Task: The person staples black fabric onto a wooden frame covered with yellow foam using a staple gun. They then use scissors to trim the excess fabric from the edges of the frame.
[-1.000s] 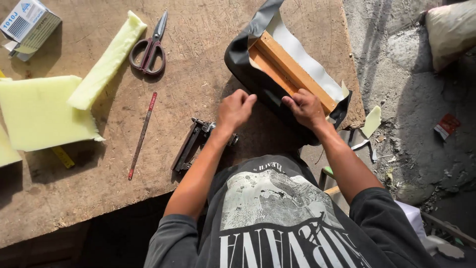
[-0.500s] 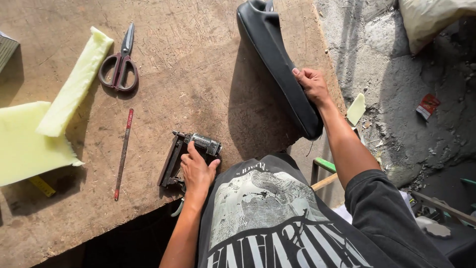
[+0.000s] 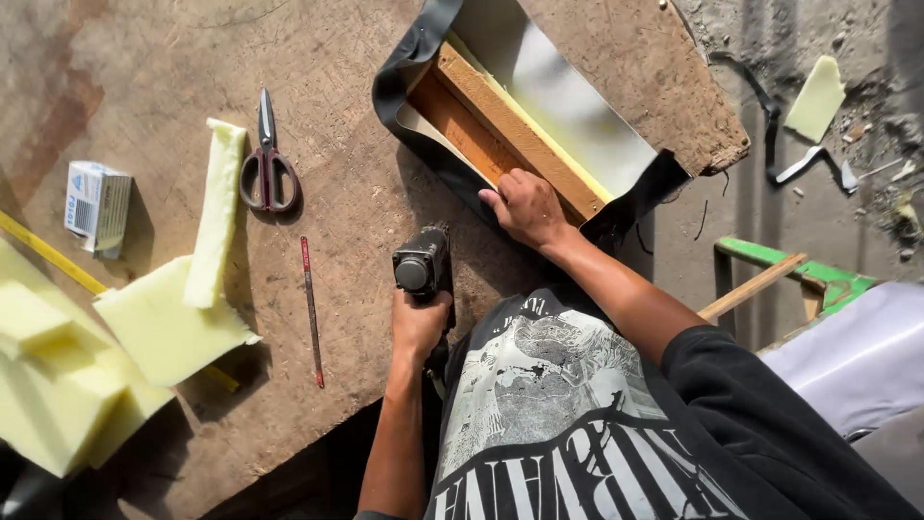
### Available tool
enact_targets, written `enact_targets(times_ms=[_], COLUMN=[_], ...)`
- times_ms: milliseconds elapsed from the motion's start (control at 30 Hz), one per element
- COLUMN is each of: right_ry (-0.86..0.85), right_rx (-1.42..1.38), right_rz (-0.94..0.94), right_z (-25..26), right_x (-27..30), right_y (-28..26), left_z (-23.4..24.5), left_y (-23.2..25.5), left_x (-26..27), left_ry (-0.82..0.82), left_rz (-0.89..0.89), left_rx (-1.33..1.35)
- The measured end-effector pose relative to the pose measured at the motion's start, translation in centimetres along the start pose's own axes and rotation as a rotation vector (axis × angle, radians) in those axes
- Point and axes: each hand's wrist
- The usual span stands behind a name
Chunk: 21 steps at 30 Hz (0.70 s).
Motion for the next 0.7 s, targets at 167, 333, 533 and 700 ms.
enact_targets(times_ms=[167,333,533,700], right_ry=[-0.035,-0.078,-0.094,-0.217], right_rx=[-0.038,-0.014,-0.026,-0.163], right_rz=[-0.008,0.014,0.042,-0.152], right_z=[-1.5,-1.9,-2.6,0.6], right_x=[0.4,0.3,0.7,0.4], right_y=[1.3,2.1,2.3,1.1], left_z=[-1.8,-2.6,-2.9,-3.5], left_y=[4.1,4.4,3.2,2.0], left_x=[-1.8,-3.5,-1.7,-1.2], left_ry=[-0.125,-0.122,-0.206,-0.276], left_rz=[-0.160,-0.043,-0.064,-0.108], left_rx=[0.014,-0.099,-0.227,-0.201])
Point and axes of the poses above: each hand's wrist, its own x-axis away from the middle knuckle, its own z-axis out of the back of the hand, y = z × x, and after that the axes turned 4 degrees about -x, right-handed
